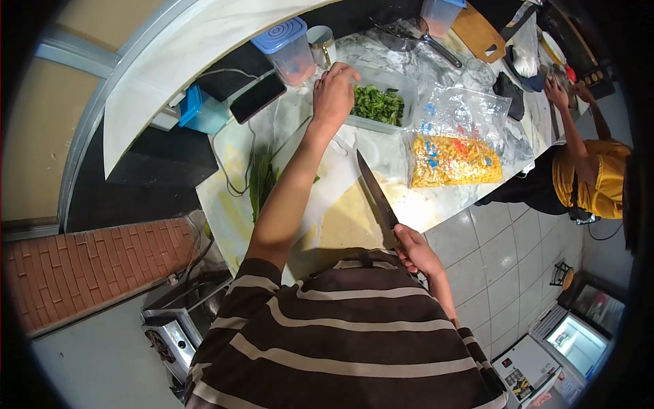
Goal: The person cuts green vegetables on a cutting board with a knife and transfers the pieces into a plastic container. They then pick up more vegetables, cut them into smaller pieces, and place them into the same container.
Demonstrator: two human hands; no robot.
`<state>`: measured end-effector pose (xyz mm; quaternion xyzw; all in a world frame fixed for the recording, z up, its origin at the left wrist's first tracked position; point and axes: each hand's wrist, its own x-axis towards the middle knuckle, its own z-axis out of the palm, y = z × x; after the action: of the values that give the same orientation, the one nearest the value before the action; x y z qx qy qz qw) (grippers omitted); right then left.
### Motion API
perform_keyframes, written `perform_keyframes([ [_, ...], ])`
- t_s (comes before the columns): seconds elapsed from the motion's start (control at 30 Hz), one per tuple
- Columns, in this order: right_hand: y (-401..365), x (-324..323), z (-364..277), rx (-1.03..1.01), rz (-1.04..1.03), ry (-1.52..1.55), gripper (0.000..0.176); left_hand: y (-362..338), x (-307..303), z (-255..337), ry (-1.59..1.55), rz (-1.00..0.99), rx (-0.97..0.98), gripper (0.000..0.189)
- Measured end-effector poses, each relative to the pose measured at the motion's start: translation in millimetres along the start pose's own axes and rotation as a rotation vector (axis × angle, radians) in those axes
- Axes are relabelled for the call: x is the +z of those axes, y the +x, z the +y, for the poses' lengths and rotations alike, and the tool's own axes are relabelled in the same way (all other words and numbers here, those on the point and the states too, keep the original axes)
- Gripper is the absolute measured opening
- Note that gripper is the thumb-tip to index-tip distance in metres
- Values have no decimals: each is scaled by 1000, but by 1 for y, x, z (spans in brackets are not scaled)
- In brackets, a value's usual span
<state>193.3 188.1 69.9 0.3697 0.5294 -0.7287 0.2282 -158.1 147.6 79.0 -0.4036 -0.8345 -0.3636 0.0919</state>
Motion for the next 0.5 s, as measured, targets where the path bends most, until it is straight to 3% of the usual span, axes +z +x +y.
perform_keyframes([
  [0.1,1,2,3,9,-14,-3,37,-3,-8,1,-108,-66,-73,11],
  [0.23,2,3,-2,0,-12,-14,36,-2,-8,-13,-155,-56,-15,15],
  [0.33,1,7,-11,-15,12,-43,36,-12,-27,-1,-237,-14,-97,23],
  [0.5,13,18,-16,-129,65,-150,37,-86,-73,-2,-257,57,-191,31],
])
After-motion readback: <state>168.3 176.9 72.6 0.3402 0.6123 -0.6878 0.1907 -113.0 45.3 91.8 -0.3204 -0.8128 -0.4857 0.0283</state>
